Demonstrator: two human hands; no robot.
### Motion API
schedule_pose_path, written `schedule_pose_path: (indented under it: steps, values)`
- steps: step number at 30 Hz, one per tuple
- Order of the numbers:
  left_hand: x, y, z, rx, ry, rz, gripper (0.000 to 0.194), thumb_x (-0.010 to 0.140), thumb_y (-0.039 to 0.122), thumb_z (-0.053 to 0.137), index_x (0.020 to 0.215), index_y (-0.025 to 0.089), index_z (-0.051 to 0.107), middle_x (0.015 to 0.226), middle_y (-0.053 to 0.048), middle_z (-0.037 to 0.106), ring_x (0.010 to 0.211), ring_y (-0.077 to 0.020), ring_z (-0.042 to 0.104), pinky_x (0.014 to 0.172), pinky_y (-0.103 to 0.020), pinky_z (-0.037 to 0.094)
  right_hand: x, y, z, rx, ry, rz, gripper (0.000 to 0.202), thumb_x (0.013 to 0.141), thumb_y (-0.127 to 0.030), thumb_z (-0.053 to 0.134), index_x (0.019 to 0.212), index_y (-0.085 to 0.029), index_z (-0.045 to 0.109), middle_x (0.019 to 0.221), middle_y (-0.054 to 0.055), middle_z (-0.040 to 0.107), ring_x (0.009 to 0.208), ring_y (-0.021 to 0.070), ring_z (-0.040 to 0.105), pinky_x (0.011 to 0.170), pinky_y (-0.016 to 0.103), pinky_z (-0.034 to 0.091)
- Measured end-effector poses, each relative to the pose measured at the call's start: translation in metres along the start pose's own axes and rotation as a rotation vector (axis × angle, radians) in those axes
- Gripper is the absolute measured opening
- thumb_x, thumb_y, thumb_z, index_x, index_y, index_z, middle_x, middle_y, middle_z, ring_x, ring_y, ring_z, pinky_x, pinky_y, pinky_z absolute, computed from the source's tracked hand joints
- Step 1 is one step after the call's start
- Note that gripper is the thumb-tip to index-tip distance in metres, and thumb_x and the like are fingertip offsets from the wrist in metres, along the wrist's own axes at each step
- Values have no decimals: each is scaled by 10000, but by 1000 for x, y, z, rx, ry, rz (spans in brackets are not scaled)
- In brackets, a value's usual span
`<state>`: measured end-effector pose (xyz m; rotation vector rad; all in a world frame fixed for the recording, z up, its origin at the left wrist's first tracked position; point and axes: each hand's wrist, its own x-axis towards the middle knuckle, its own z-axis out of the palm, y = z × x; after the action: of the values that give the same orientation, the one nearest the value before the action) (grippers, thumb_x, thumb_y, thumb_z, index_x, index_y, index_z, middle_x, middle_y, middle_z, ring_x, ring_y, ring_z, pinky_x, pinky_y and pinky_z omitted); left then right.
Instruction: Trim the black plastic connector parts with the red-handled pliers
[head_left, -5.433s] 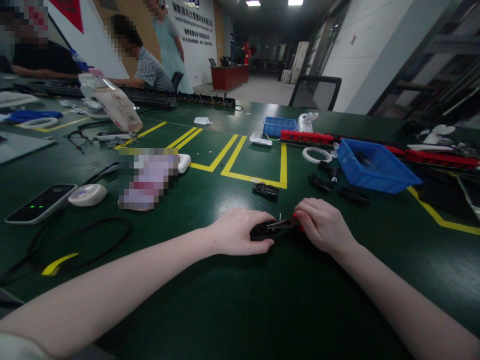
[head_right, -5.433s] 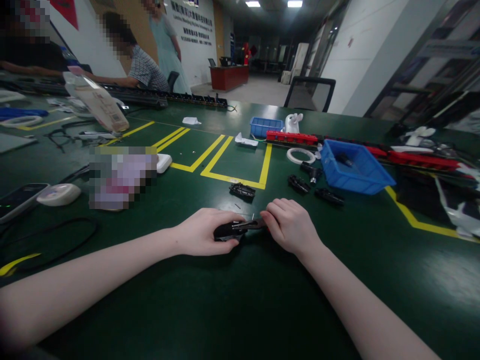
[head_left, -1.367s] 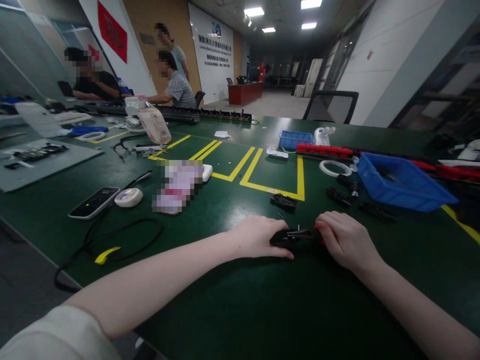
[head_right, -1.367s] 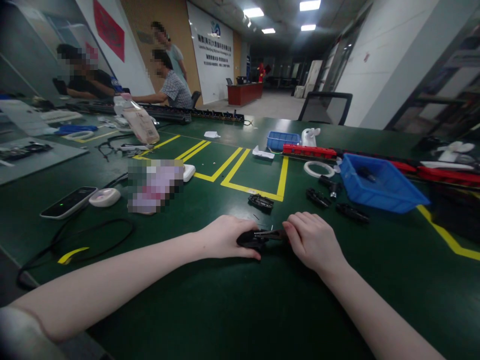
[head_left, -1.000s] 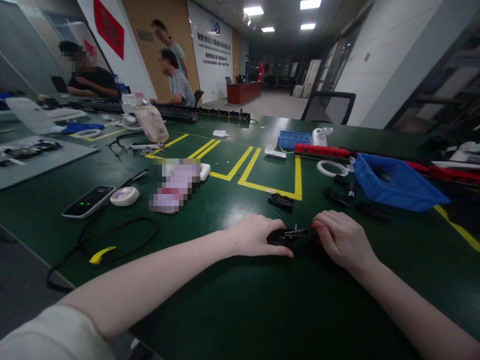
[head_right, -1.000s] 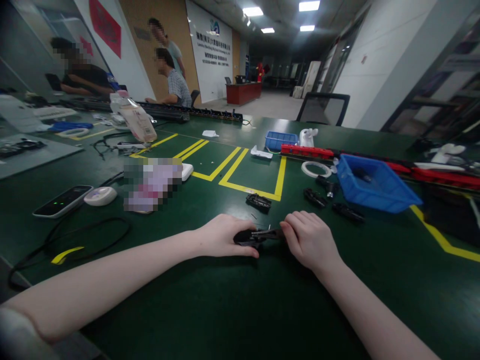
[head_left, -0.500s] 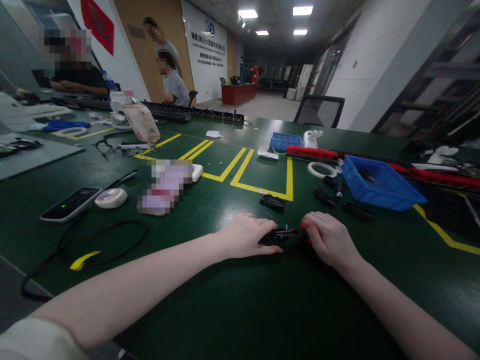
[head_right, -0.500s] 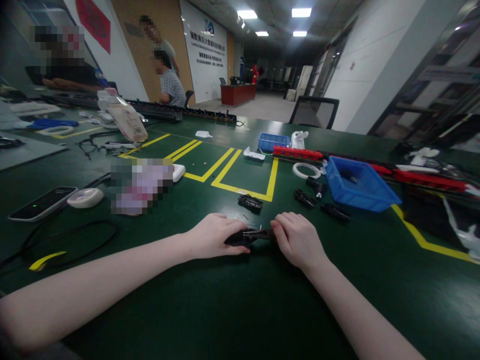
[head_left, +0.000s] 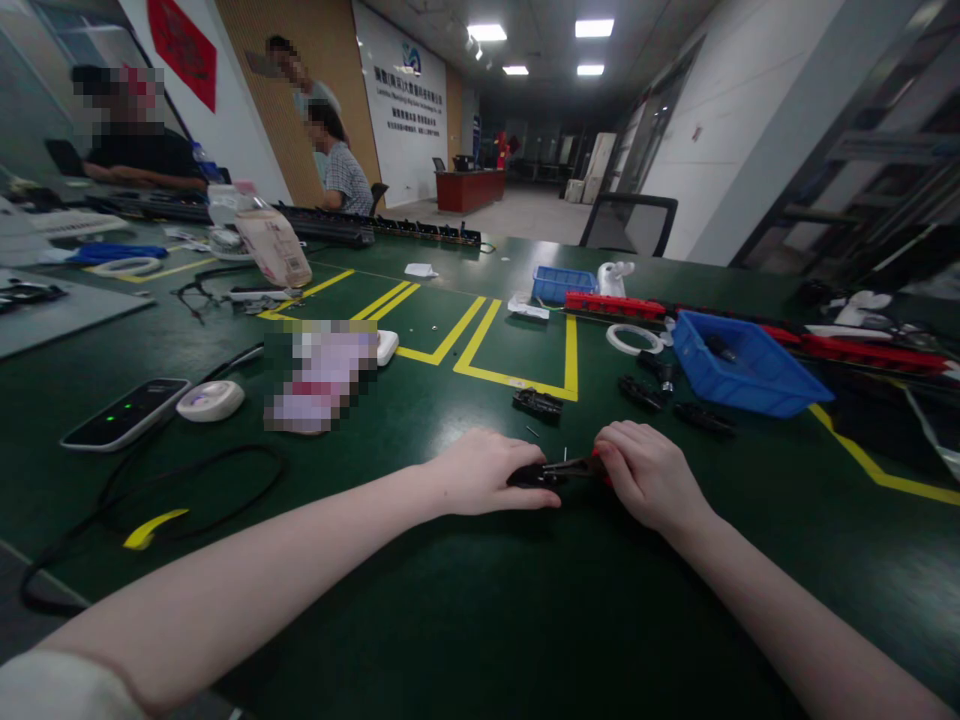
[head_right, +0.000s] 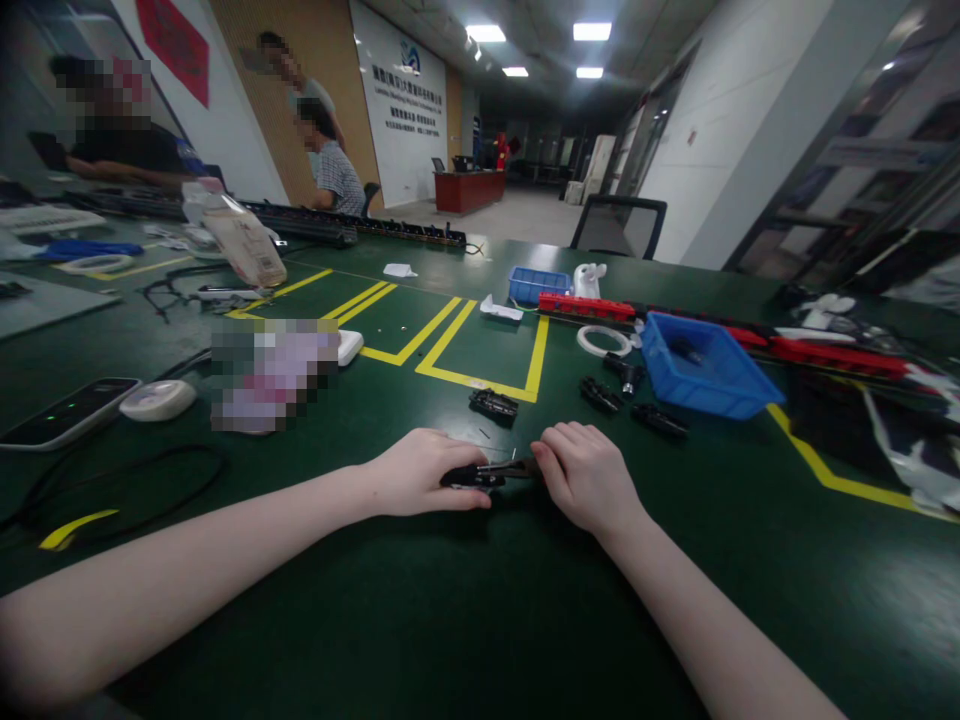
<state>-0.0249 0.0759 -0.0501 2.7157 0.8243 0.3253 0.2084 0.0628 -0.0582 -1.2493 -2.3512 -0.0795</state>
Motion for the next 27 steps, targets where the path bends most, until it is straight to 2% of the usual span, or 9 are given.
schedule_pose_path:
  steps: [6,12,20,27]
  values:
    - [1,1,2,88,25,8,401,856,554,517,991,180,573,868,-7,658,686,-172,605,566,-252,389,-1,-1,-2,4,-4,0,380,954,-332,274,680,-194,499,644,40,557,610,159,481,590,301,347]
    - [1,2,3,150,22,8,416,858,554,512,1037,184,574,891,-14,663,685,-174,609,589,-263,410,-1,0,-2,11,-7,1,372,952,-325,280,685,-195,505,650,41,564,619,160,486,591,300,351]
    - [1,3,-1,84,1,36,394,892,547,458,889,171,577,801,2,645,652,-155,593,568,-255,384,-1,-1,-1,9,5,-12,372,947,-320,281,682,-193,508,643,42,560,613,161,478,591,301,348]
    - [0,1,-1,37,11,50,376,897,537,456,889,177,565,778,7,616,642,-145,572,537,-237,346,-1,-1,-1,0,13,-18,369,946,-318,288,681,-190,512,649,43,560,619,161,479,597,303,346]
